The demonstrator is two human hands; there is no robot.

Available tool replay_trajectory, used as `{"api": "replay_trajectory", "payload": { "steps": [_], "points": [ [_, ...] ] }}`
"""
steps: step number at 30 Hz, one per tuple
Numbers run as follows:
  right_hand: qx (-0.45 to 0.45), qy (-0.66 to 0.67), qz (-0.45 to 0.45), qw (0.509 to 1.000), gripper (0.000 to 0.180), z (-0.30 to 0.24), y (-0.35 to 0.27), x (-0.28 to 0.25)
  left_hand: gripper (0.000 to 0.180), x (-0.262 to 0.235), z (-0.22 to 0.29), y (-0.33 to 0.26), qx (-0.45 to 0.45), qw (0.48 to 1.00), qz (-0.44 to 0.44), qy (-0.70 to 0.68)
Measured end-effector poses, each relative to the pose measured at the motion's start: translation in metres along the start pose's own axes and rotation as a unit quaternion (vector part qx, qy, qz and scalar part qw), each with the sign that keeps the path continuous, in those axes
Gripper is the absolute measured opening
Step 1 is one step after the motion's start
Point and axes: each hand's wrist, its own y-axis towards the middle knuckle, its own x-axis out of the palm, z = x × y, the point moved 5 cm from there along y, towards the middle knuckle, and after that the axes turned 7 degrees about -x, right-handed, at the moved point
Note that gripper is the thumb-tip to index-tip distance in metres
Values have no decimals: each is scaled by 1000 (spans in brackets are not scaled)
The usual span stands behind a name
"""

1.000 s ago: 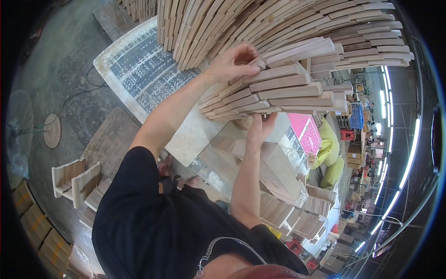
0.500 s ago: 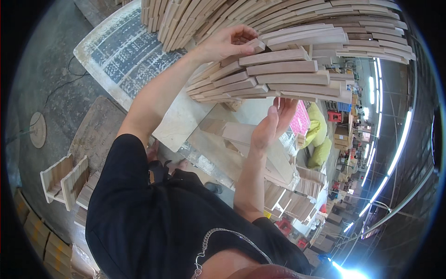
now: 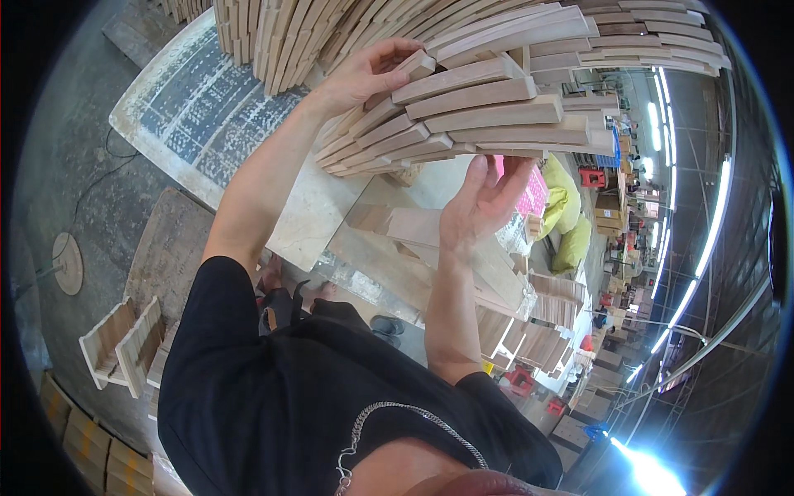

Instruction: Applying glue to wood panels and assembling structural cross-joints for furniture components.

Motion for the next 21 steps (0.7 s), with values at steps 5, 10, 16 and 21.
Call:
{"api": "replay_trajectory", "payload": {
  "steps": [5, 10, 16, 21],
  "points": [
    [8, 126, 20, 992, 65, 6, 15, -11, 82, 1, 3, 4, 14, 999, -18, -46],
    [35, 145, -52, 987, 92, 7, 15, -19, 83, 6, -1, 0, 49, 997, 19, -51],
    [86, 115, -39, 989, 101, 10, 3, -28, 90, 14, 2, -15, 84, 991, 74, -67],
    [98, 64, -42, 992, 97, 15, -13, -36, 95, 14, 5, -19, 106, 991, 80, -32]
  ]
}}
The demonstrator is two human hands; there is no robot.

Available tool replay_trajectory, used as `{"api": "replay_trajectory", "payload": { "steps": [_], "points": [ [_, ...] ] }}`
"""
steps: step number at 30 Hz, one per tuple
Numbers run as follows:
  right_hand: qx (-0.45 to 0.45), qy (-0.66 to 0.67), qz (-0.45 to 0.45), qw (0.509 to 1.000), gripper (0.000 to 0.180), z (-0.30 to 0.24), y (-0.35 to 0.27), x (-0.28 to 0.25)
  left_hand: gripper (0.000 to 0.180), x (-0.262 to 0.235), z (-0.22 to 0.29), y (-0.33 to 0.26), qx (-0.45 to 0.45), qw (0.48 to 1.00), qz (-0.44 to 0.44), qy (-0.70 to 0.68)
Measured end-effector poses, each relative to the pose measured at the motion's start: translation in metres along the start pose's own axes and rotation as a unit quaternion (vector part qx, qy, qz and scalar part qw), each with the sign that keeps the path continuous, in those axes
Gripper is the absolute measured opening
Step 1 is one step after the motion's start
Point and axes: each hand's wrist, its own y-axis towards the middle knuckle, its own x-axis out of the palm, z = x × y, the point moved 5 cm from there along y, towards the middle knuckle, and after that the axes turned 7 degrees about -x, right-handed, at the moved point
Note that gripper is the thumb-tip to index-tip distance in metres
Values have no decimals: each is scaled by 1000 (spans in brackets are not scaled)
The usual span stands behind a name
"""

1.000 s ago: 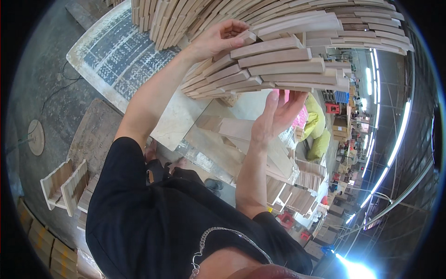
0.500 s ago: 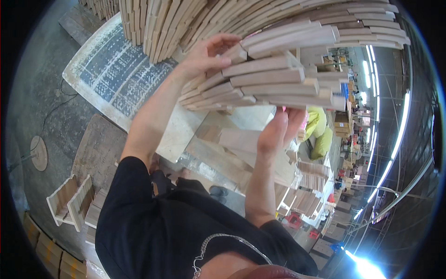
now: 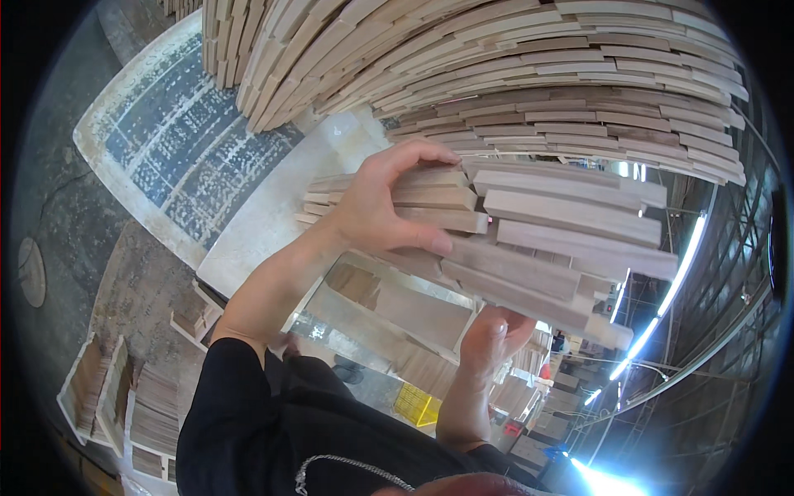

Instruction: Applying glue to wood panels and assembling structural cross-joints for furniture components.

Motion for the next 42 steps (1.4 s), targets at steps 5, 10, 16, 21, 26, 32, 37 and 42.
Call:
{"api": "replay_trajectory", "payload": {
  "steps": [5, 10, 16, 21, 26, 32, 37, 42],
  "points": [
    [44, -22, 25, 998, 90, -1, -9, -2, 105, 2, 7, -8, 85, 994, 47, 56],
    [86, -40, 39, 995, 86, -4, -12, 1, 104, 2, 20, -11, 156, 976, 64, 140],
    [52, -42, 38, 997, 90, -7, -6, 8, 115, 3, 22, -9, 136, 971, 63, 186],
    [18, -32, -19, 999, 101, -3, 8, 4, 113, 5, 25, 1, 168, 965, 37, 197],
    [-82, 98, 52, 991, 110, -12, 50, 3, 114, 8, 10, 6, 142, 972, 26, 188],
    [-81, 22, 44, 996, 134, -6, 73, 12, 118, 20, 12, 0, 200, 940, 83, 266],
    [-85, 44, 30, 995, 133, -22, 66, 28, 113, 14, 12, -5, 217, 938, 99, 250],
    [-54, 19, -3, 998, 133, -4, 45, 20, 109, 8, 26, -8, 184, 934, 62, 300]
  ]
}}
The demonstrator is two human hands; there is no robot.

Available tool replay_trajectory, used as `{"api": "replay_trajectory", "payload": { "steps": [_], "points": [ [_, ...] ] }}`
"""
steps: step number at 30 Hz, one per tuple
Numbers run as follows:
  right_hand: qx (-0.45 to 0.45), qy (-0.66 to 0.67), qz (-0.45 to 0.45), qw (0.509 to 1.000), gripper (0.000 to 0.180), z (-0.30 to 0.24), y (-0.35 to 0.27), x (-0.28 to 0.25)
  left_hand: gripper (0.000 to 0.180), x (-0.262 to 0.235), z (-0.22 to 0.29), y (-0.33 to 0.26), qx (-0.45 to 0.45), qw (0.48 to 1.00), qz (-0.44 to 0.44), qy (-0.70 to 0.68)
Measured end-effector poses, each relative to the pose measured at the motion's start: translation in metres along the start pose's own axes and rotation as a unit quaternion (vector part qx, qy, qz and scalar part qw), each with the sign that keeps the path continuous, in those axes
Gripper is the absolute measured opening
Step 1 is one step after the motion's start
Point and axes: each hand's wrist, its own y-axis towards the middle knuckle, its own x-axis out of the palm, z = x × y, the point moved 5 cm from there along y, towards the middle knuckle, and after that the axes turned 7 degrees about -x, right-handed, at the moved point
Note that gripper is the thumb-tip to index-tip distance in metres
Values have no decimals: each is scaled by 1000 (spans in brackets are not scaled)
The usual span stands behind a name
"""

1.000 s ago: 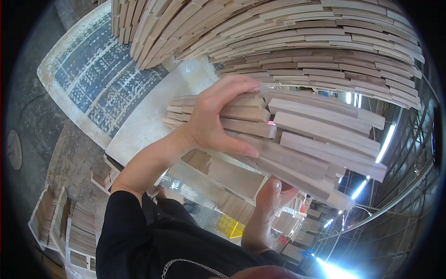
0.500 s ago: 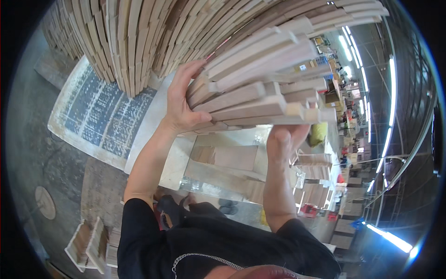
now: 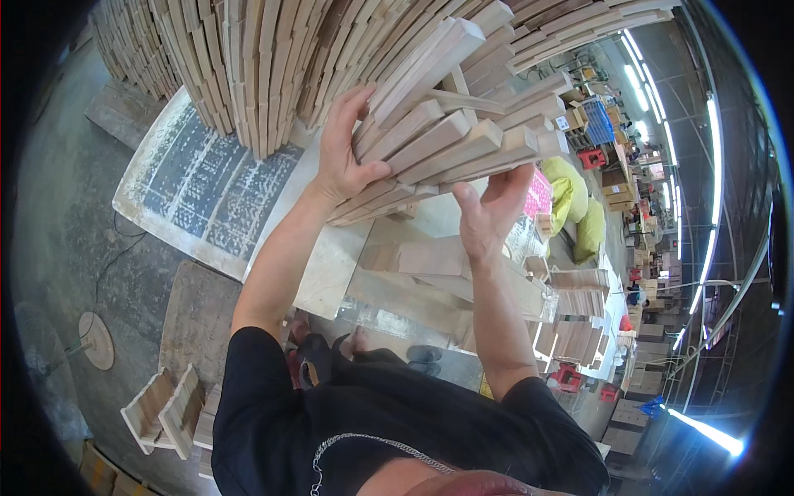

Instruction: Applying glue to wood panels and assembling structural cross-joints for furniture components.

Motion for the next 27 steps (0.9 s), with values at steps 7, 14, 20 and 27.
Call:
{"api": "replay_trajectory", "payload": {
  "steps": [7, 14, 20, 27],
  "points": [
    [-281, -98, 5, 955, 87, -24, 90, -35, 143, 13, 72, 41, 46, 998, -48, -17],
    [-302, -145, 91, 938, 65, -35, 67, -1, 161, 37, 79, 43, 16, 996, -76, 48],
    [-277, -138, 129, 942, 83, -20, 48, 11, 164, 35, 82, 19, 15, 989, -15, 145],
    [74, 207, 163, 962, 75, 41, 42, 12, 165, 45, 78, 10, -7, 986, -62, 153]
  ]
}}
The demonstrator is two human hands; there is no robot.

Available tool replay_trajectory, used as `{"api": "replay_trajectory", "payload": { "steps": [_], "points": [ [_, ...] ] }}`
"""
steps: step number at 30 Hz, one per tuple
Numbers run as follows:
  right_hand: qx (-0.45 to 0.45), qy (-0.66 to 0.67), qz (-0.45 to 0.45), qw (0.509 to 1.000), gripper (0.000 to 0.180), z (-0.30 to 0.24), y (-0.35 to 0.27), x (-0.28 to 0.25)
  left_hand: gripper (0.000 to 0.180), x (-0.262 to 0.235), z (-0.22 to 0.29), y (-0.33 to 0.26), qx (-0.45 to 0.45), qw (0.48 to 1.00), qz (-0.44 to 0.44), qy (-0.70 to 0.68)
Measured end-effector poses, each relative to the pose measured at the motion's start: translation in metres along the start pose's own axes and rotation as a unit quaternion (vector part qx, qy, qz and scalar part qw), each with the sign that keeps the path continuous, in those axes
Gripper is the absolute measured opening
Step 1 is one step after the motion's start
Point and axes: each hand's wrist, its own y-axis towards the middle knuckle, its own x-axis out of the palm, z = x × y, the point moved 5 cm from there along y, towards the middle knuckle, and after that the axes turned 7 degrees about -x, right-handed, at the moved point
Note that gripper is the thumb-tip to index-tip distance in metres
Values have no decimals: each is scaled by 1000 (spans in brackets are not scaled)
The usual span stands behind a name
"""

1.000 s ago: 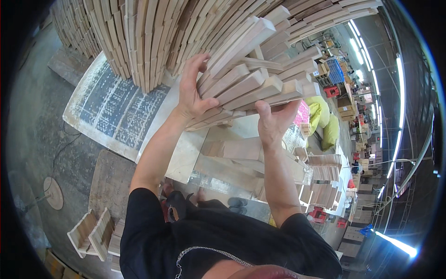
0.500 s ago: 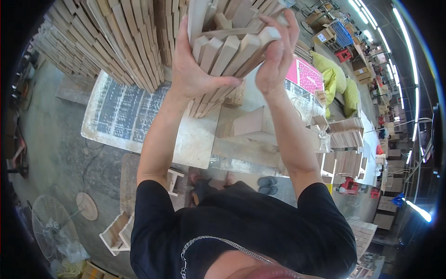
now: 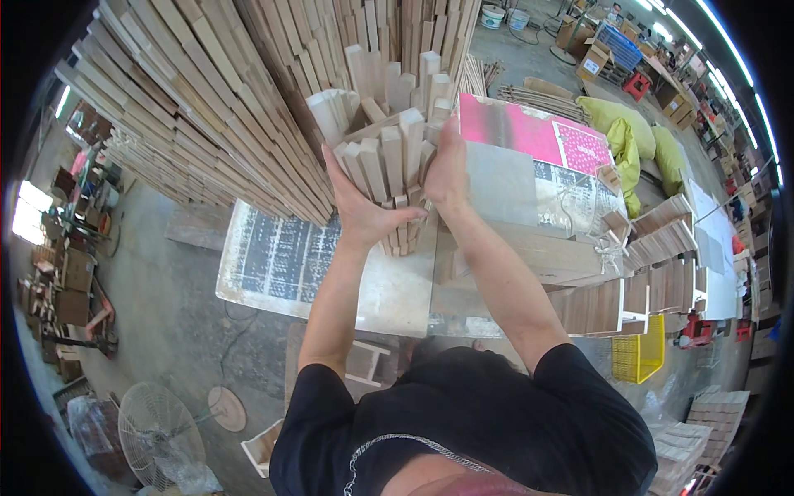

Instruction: Applying glue to wood panels and assembling structural cross-joints for furniture components.

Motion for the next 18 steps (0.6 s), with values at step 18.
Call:
{"api": "replay_trajectory", "payload": {
  "steps": [18],
  "points": [
    [-13, 40, -32, 999, 69, 36, -23, 0, 149, 0, -26, -21, -10, 999, 47, 5]
  ]
}}
